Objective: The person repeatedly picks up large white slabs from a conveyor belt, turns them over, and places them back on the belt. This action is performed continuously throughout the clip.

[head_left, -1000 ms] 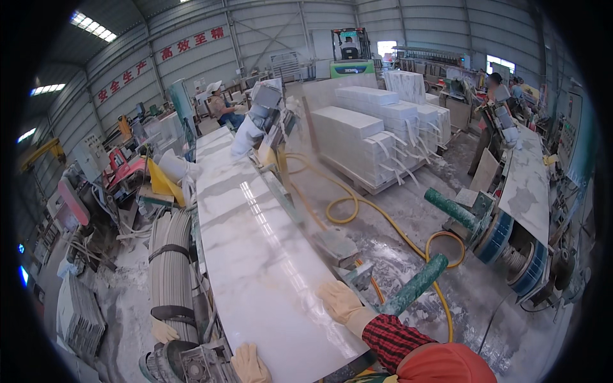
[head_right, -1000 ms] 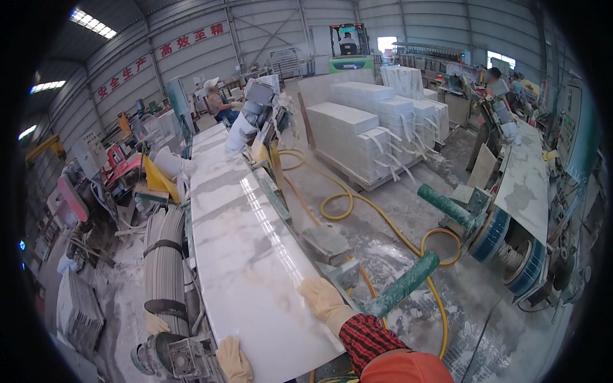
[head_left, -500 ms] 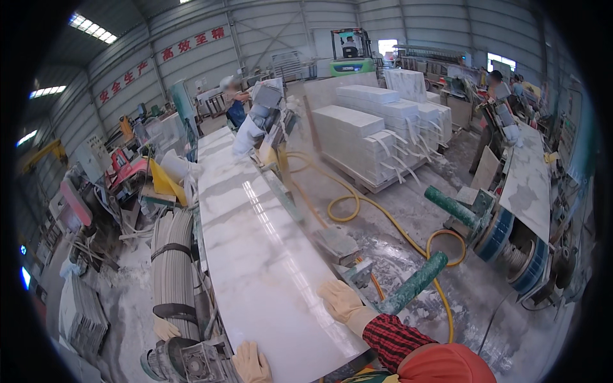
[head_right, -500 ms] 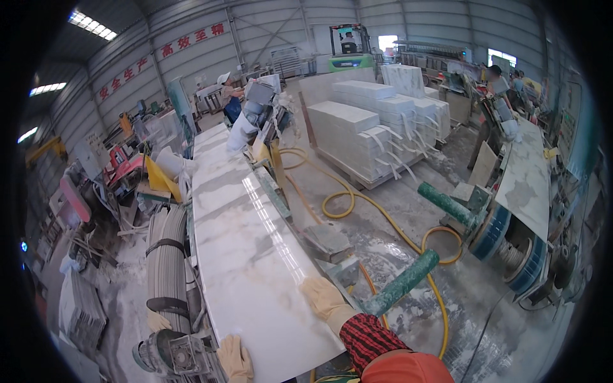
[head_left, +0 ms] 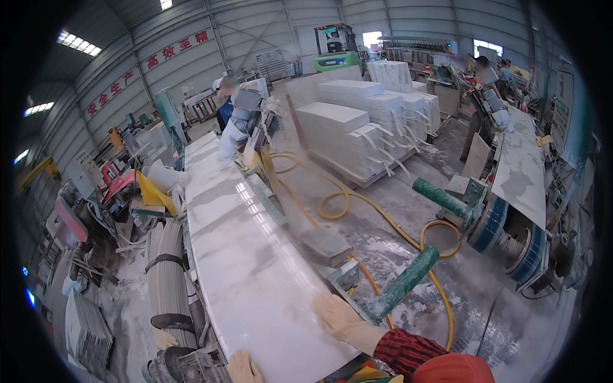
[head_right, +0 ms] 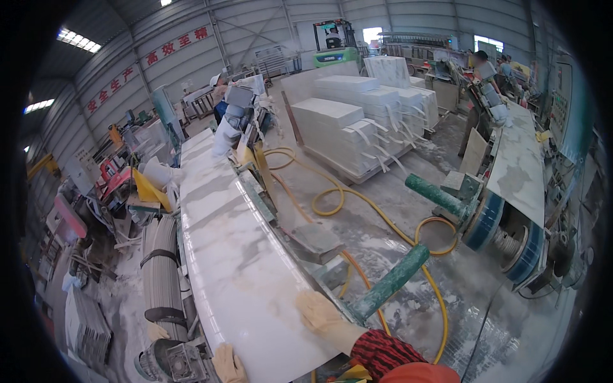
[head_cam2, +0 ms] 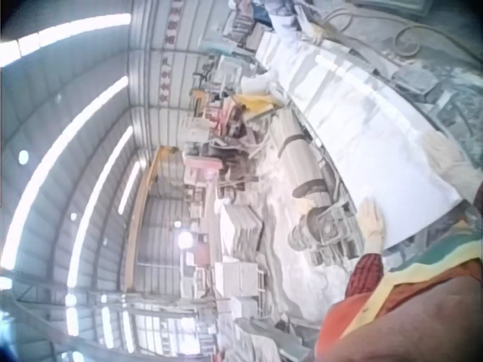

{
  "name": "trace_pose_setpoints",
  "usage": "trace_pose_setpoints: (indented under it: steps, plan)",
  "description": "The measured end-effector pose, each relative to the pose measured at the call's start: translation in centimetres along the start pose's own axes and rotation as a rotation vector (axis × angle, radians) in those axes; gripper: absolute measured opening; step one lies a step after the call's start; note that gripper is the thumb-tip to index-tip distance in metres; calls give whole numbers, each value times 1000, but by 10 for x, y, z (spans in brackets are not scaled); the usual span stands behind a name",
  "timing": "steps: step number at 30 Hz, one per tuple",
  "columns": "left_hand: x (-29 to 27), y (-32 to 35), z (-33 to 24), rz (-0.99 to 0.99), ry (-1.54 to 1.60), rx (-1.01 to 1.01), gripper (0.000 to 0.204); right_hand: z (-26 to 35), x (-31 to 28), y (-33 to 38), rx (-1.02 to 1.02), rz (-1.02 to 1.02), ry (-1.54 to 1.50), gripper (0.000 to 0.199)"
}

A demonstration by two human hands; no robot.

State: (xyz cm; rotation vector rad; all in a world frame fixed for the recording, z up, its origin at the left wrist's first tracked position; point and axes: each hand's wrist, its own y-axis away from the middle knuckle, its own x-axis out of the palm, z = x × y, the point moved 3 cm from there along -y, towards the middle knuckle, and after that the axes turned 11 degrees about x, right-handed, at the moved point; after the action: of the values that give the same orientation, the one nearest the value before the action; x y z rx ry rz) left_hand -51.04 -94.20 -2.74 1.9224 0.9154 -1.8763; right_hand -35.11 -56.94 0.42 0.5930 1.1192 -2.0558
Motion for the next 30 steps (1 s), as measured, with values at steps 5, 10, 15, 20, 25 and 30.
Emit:
trace_pose_setpoints:
  steps: [5,10,15,20,25,30]
  plan:
    - [-2,8,-2,-26,22,23,53,19,-39,42,35,132,5,43]
    - [4,7,4,-76,9,21,51,44,-69,78,91,97,35,43]
    - [-3,6,-1,-108,-14,83,47,52,-81,108,100,75,32,44]
    - [-21,2,-27,-247,-26,176,44,58,-83,143,95,30,184,46]
    - [24,18,13,-306,14,150,59,82,-96,164,188,94,199,43]
    - [4,20,-10,-239,128,166,62,90,-92,220,559,192,77,46]
